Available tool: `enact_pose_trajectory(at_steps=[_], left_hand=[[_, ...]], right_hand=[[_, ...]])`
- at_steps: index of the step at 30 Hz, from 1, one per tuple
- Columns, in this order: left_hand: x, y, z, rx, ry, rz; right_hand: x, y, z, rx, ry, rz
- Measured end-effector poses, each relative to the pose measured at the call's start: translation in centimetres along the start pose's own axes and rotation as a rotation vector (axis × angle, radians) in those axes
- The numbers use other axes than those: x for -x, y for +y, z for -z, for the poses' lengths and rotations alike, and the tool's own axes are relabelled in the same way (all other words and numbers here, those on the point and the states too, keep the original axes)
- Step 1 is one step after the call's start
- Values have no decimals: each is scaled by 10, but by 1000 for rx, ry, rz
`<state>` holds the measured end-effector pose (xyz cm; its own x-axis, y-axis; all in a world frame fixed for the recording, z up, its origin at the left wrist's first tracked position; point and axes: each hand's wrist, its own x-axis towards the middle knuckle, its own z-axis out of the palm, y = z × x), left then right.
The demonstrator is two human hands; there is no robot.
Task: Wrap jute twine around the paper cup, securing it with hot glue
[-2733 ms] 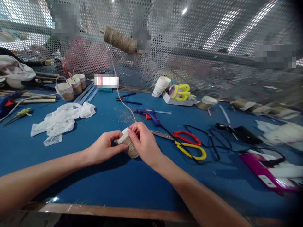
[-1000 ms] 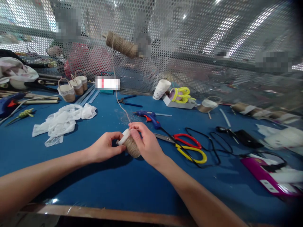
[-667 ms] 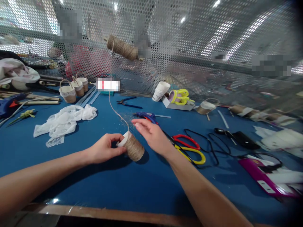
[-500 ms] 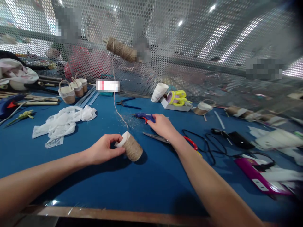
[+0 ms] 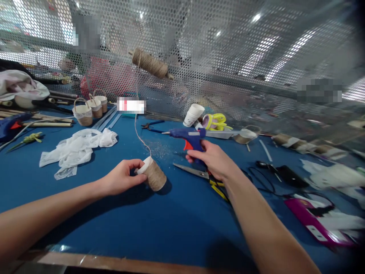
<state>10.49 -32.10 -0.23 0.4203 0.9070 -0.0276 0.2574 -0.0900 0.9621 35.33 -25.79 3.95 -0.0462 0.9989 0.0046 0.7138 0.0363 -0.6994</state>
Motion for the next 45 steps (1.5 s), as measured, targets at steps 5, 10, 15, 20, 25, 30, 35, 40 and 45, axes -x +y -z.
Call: enact_pose_trajectory(at_steps=[5,10,15,20,25,30,35,40,45], left_hand=[[-3,-2,-1,19,14,18],[-2,0,-1,51,6,13],[-3,1,-1,56,4,42],[-3,-2,0,80,2,46],[-2,-5,1,91,4,46],[-4,-7,1,132,0,44],[-5,-7,0,135,-5,37],[-4,-6,1,108,5,23],[-4,-4,0,65,22,18]], right_hand=[[45,-6,2,-285,-261,89],[60,-3,-3,-103,-82,152],[63,-3,-3,-223,-162,138],[66,-6,-7,-338,-266,113],[70,-7,-12,-263,-231,7],[72,-11,-18,-150,-210,-21],[74,-10,-25,-107,-176,67],[81,-9,-26,40,-146,206],[84,-11,-27,183,-58,335]])
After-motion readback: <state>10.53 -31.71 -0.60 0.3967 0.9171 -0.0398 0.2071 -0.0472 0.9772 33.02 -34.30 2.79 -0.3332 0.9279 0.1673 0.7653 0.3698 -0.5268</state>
